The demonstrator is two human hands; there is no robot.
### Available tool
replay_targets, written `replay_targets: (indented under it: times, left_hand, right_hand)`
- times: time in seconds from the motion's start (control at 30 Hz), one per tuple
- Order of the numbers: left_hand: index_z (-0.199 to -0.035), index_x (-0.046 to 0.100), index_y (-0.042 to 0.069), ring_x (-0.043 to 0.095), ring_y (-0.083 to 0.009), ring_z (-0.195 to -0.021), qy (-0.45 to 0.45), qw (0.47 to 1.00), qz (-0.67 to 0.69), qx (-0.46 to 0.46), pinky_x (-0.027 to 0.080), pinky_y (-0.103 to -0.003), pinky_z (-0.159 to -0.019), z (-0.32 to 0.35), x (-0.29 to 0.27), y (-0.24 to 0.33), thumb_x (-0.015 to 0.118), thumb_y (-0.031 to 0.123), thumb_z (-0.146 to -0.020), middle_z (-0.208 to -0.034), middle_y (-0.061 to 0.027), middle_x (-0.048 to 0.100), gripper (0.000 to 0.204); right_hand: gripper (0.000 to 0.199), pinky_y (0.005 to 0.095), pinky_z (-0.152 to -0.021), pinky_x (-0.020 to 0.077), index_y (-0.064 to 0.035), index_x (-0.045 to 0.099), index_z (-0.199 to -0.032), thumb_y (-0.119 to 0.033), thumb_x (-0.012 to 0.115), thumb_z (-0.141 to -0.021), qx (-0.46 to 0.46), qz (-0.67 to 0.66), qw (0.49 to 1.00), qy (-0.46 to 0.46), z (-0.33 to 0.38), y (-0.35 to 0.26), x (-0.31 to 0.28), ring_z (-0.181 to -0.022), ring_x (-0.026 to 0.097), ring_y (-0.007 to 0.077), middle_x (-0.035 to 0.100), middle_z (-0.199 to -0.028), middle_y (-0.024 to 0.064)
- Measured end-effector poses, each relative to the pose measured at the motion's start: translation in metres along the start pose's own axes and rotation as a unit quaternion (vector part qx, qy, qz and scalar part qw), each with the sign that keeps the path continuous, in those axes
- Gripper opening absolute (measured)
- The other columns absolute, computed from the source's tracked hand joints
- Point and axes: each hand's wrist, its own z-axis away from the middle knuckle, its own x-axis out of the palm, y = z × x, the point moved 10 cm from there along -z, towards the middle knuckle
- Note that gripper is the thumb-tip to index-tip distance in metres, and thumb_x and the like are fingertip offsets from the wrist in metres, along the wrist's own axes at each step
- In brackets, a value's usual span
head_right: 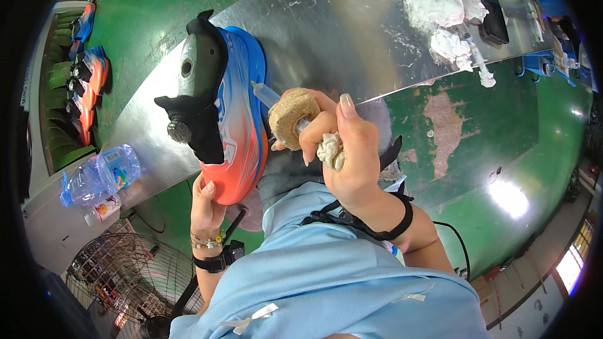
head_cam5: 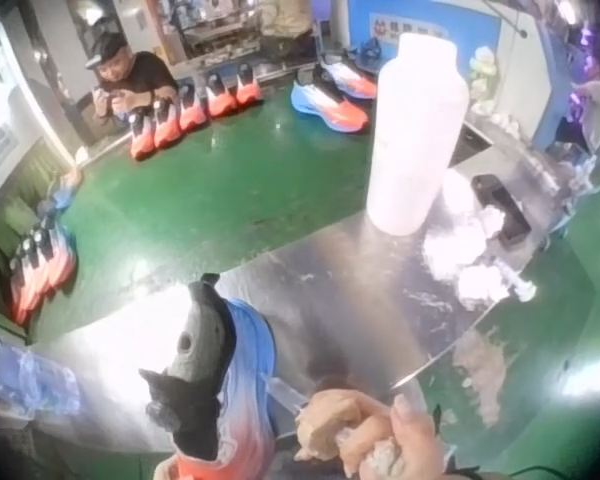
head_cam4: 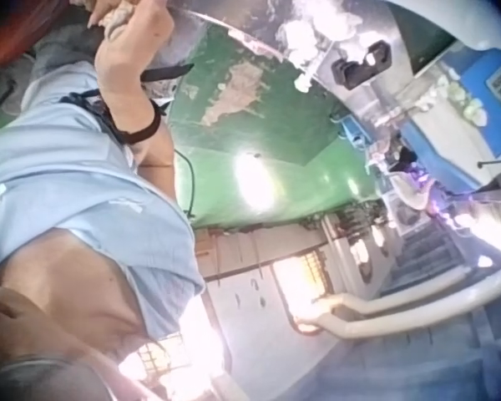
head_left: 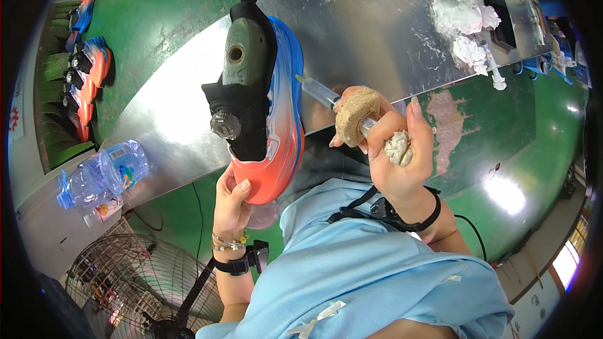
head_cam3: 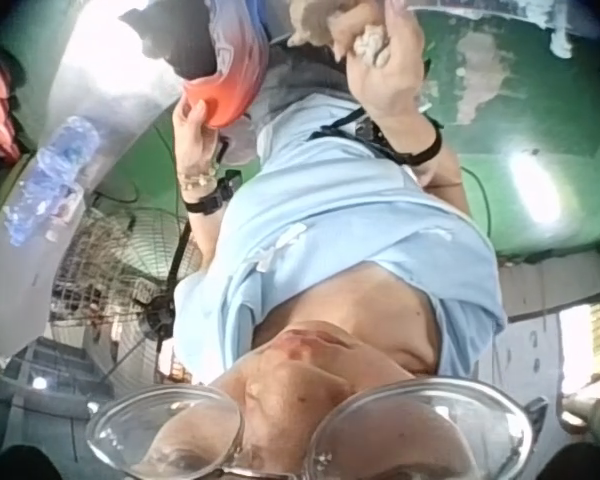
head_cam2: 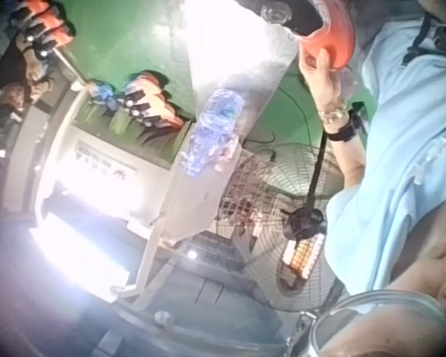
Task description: Applying sealant or glue to the edges of athletic shoes using a syringe and sponge.
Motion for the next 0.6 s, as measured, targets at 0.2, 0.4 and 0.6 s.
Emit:
replay_targets:
  times: [0.2, 0.4, 0.6]
  left_hand:
    - [-0.112, 0.044, -0.004, 0.058, -0.0195, -0.097, 0.004, 1.000, 0.002, 0.004, 0.047, -0.033, -0.087, -0.004, 0.008, -0.010, 0.069, 0.026, -0.073, -0.106, -0.0121, 0.057, 0.055]
    - [-0.114, 0.045, -0.004, 0.059, -0.0184, -0.096, -0.009, 0.991, 0.135, 0.015, 0.047, -0.032, -0.086, -0.008, 0.033, -0.021, 0.071, 0.022, -0.071, -0.106, -0.0116, 0.058, 0.057]
    - [-0.122, 0.040, -0.002, 0.054, -0.0205, -0.106, -0.090, 0.966, 0.244, -0.006, 0.044, -0.035, -0.092, -0.024, 0.085, -0.036, 0.073, 0.025, -0.070, -0.118, -0.0117, 0.052, 0.066]
  right_hand:
    - [0.045, 0.0383, -0.067, 0.0484, 0.0013, 0.049, -0.099, -0.024, 0.012, -0.097, 0.016, -0.008, 0.996, -0.092, 0.003, -0.006, 0.010, -0.072, 0.054, 0.0302, 0.052, -0.075, 0.0179]
    - [0.056, 0.0321, -0.059, 0.0436, -0.0004, 0.043, -0.064, -0.038, 0.013, -0.094, 0.071, 0.072, 0.994, -0.035, 0.012, -0.018, 0.010, -0.066, 0.055, 0.0332, 0.050, -0.088, 0.0324]
    - [0.057, 0.0347, -0.058, 0.0477, -0.0004, 0.043, -0.061, -0.035, 0.013, -0.094, 0.048, 0.128, 0.988, -0.065, 0.018, -0.053, 0.016, -0.062, 0.056, 0.0338, 0.049, -0.089, 0.0324]
